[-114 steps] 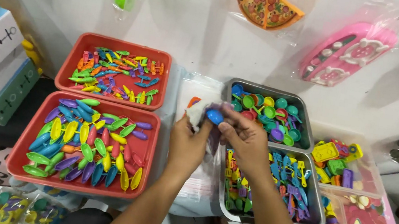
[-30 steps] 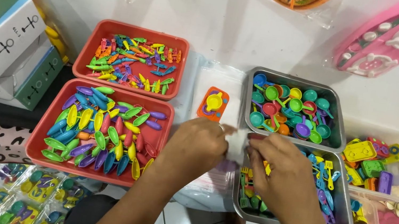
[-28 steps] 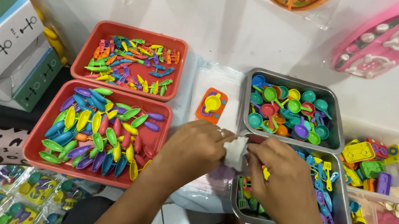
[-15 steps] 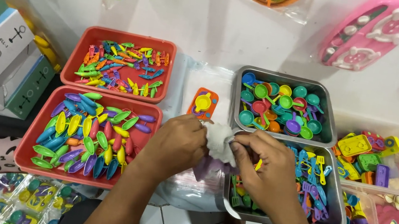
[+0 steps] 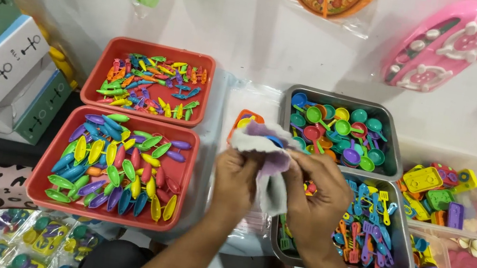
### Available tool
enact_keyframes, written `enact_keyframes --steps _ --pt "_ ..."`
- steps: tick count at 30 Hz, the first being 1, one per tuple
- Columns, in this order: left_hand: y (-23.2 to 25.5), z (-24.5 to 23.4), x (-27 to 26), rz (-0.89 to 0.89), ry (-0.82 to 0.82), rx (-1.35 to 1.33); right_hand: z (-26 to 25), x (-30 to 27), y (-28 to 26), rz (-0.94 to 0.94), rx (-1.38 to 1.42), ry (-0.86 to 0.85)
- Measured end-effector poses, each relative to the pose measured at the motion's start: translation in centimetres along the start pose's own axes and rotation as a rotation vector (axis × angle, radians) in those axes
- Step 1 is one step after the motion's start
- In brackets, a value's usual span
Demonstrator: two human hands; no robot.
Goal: Wiping small plastic toy components with a cloth and sorting them into different plastic trays.
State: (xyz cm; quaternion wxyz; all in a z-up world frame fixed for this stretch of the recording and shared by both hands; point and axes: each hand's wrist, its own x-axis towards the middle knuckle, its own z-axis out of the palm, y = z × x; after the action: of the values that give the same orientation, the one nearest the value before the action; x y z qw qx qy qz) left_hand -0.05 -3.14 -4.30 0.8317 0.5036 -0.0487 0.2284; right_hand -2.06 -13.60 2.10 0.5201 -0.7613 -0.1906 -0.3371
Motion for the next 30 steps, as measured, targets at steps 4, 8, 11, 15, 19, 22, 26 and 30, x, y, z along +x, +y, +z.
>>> enact_keyframes --steps 4,8,11,15,19,22,26,30 --pt "1.3 0.6 -0.5 -0.333 0.017 -0.269 1.3 -0.2 -0.2 -0.011 -0.038 -0.002" --pt "0.8 -0.7 1.0 -0.379 -0.023 -0.208 1.7 0.3 -0.5 -0.010 -0.110 -0.122" --pt "0.7 -1.5 2.2 -0.406 -0.052 -0.165 0.9 0.3 1.5 0.000 -0.151 -0.252" --pt "4.0 -1.3 2.0 -0.260 -0.097 0.463 0.4 0.2 2.6 -0.025 -0.113 -0.249" --pt "4.6 -1.0 1.9 -0.252 -0.164 0.517 0.0 0.1 2.8 0.211 0.140 -0.201" --pt "4.5 -1.5 1.9 -0.229 -0.301 0.604 -0.2 0.6 3.1 0.241 0.247 -0.262" --pt "2.2 -2.8 2.1 -0.188 -0.364 0.569 -1.1 0.8 5.1 0.231 0.338 -0.346" --pt "5.0 -2.2 1.8 -0.245 -0.544 0.231 -2.8 1.4 7.6 0.315 0.473 -0.255"
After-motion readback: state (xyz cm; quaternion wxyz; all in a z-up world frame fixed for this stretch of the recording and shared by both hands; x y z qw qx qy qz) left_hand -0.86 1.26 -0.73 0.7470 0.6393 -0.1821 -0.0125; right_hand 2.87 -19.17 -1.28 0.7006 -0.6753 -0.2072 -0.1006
